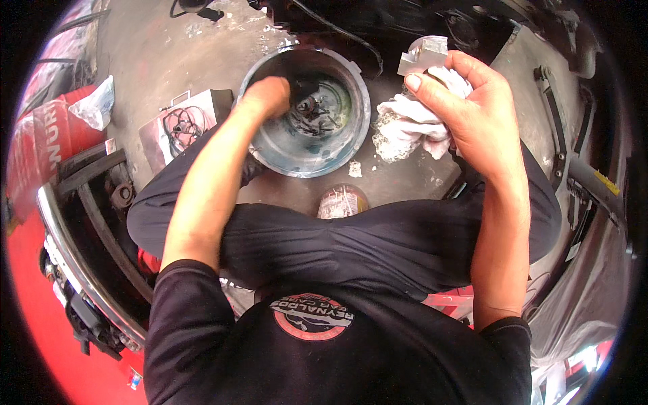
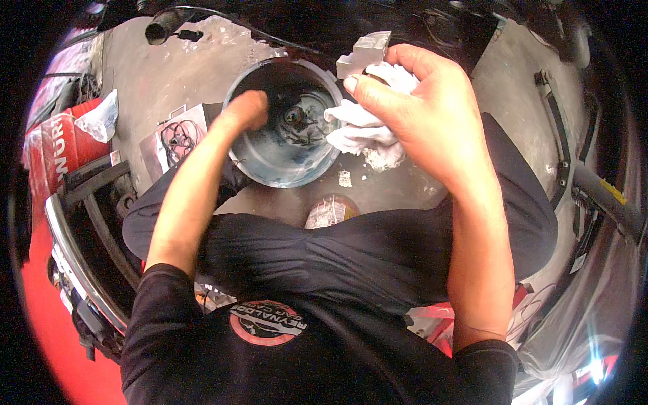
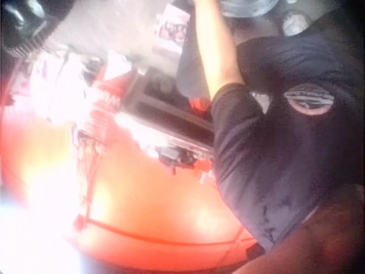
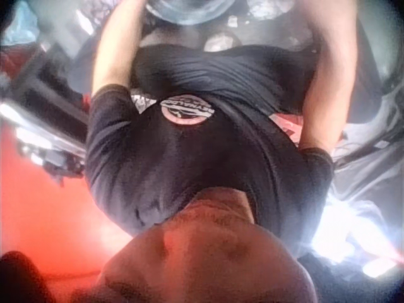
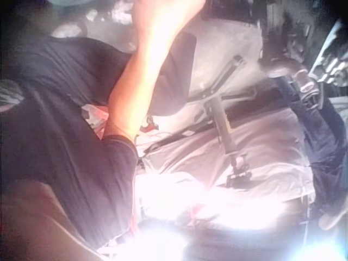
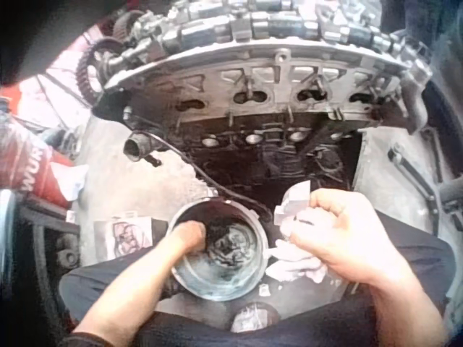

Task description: The person sits on the floor and installs small metal engine components onto a disassembled engine block. They repeatedly pick up parts, wipe them with a cloth, apply lubricant from a container, and place them into the engine's camshaft area.

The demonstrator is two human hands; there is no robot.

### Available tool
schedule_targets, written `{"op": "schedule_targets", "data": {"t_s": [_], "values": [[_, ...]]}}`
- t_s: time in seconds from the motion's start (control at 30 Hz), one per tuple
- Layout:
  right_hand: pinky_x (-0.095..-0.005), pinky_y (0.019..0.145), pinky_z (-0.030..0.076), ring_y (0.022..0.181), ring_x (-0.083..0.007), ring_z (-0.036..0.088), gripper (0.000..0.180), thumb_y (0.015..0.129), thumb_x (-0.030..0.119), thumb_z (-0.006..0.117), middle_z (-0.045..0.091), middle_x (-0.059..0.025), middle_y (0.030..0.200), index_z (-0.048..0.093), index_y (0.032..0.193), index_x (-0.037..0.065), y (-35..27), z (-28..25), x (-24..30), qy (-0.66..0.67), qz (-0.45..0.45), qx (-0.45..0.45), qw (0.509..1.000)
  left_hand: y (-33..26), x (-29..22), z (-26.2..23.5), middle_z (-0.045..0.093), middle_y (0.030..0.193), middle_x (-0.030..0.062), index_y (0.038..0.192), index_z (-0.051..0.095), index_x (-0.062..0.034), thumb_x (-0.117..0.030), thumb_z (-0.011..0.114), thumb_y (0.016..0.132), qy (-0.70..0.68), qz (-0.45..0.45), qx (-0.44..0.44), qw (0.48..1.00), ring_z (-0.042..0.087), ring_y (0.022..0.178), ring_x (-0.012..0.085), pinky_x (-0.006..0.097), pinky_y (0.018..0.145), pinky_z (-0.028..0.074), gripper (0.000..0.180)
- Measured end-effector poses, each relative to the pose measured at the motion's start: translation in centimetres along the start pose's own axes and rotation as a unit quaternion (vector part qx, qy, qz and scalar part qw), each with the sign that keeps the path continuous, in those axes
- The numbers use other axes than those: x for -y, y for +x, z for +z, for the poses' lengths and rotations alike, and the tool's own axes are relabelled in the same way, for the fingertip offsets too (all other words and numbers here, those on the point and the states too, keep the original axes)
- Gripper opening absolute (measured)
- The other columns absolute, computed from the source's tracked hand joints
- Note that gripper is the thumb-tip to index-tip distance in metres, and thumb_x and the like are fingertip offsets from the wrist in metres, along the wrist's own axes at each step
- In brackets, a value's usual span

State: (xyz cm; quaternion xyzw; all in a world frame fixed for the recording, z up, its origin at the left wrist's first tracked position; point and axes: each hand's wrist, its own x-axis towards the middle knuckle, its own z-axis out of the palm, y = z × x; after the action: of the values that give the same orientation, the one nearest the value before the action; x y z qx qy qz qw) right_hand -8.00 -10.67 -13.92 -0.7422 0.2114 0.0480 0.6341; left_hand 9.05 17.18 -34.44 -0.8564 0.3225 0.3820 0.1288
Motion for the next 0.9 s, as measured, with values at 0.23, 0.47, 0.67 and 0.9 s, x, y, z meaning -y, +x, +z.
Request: {"op": "schedule_targets", "data": {"t_s": [0.23,0.47,0.67,0.9], "values": [[-0.0268,0.071,0.052,0.077,-0.007,0.064,0.026,0.088,0.023,0.079,0.072,-0.003,0.084,0.071,0.097,-0.001,-0.8,0.0,-0.3,0.007,0.004,-0.002,1.0,-6.1,0.5,-6.7,0.072,0.099,0.0304,0.094,0.076,0.0049,-0.011,0.061,0.08,-0.077,-0.077,-0.086,0.99,0.072,0.099,0.043,0.05,0.088,0.058,0.025],[-0.0243,0.067,0.05,0.076,-0.0049,0.061,0.021,0.091,0.018,0.077,0.069,-0.0002,0.083,0.07,0.098,0.0,-1.1,0.9,-0.4,-0.02,0.004,-0.003,1.0,-4.8,-6.4,1.3,0.072,0.121,0.0224,0.113,0.076,-0.002,-0.013,0.064,0.087,-0.158,-0.102,0.016,0.982,0.07,0.115,0.0319,0.044,0.096,0.057,0.031],[-0.0246,0.073,0.053,0.082,-0.0063,0.064,0.02,0.091,0.012,0.077,0.072,-0.0021,0.091,0.07,0.106,0.0,-1.2,2.2,-0.4,-0.012,0.022,0.036,0.999,-0.7,-11.6,8.6,0.072,0.124,0.0174,0.117,0.075,-0.0057,-0.015,0.056,0.093,-0.225,-0.072,0.003,0.972,0.07,0.117,0.0303,0.043,0.096,0.057,0.032],[-0.0254,0.069,0.054,0.078,-0.0074,0.066,0.02,0.092,0.013,0.077,0.073,-0.0025,0.09,0.07,0.105,-0.001,-0.7,2.3,-1.7,0.001,0.041,0.034,0.999,0.0,-13.2,9.4,0.072,0.121,0.0209,0.114,0.075,-0.0022,-0.012,0.055,0.091,-0.299,-0.07,-0.03,0.951,0.07,0.116,0.0328,0.045,0.096,0.057,0.031]]}}
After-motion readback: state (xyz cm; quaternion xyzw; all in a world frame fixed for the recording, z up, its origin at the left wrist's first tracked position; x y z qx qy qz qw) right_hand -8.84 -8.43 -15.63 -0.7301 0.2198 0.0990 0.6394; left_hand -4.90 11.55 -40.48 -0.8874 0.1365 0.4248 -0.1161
